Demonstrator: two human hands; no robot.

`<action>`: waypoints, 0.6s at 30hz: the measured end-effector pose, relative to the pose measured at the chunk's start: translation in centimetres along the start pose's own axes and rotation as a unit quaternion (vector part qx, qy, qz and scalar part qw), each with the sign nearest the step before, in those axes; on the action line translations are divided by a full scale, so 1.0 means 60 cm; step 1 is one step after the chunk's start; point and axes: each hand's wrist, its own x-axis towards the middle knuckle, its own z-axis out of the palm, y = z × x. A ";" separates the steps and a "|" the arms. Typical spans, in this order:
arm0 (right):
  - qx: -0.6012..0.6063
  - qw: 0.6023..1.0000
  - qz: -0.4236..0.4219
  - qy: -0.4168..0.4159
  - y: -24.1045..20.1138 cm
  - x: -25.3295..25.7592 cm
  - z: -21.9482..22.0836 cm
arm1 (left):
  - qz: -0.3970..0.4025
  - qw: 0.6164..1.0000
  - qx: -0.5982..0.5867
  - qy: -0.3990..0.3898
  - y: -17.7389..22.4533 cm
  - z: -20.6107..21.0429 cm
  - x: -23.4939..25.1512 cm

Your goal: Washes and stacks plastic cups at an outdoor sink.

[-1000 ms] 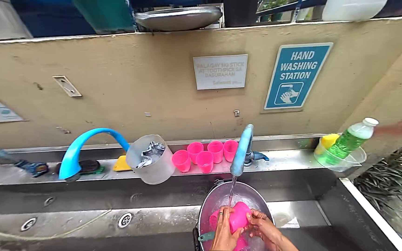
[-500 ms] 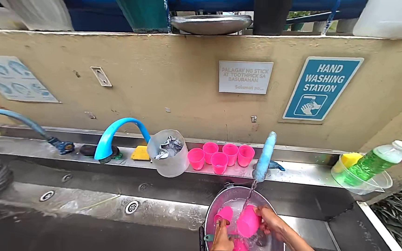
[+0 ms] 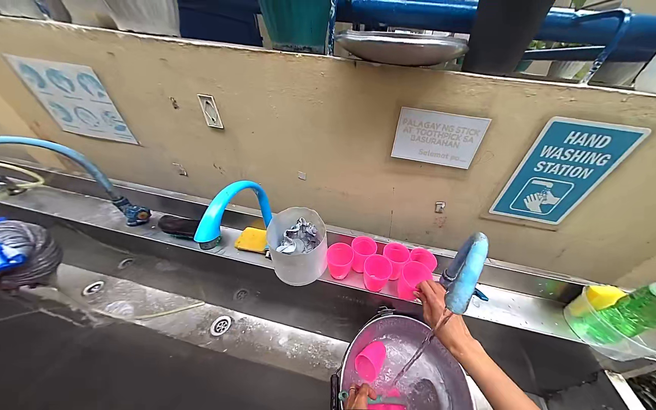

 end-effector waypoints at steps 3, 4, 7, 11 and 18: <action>-0.042 0.998 -0.037 0.016 0.017 0.009 0.040 | 0.006 1.000 0.000 -0.001 -0.003 -0.001 -0.006; -0.049 0.999 -0.024 -0.002 0.013 0.008 0.040 | 0.007 1.000 -0.002 -0.002 -0.002 -0.003 -0.008; -0.050 0.997 0.018 -0.049 -0.004 0.008 0.021 | 0.007 1.000 -0.002 -0.006 0.003 -0.012 -0.006; -0.026 0.998 0.056 0.004 -0.034 -0.024 -0.011 | -0.030 0.999 0.021 -0.017 0.012 -0.017 0.005; 0.059 0.895 0.221 -0.383 -0.050 -0.167 0.106 | -0.068 0.993 0.093 -0.031 0.017 -0.005 0.018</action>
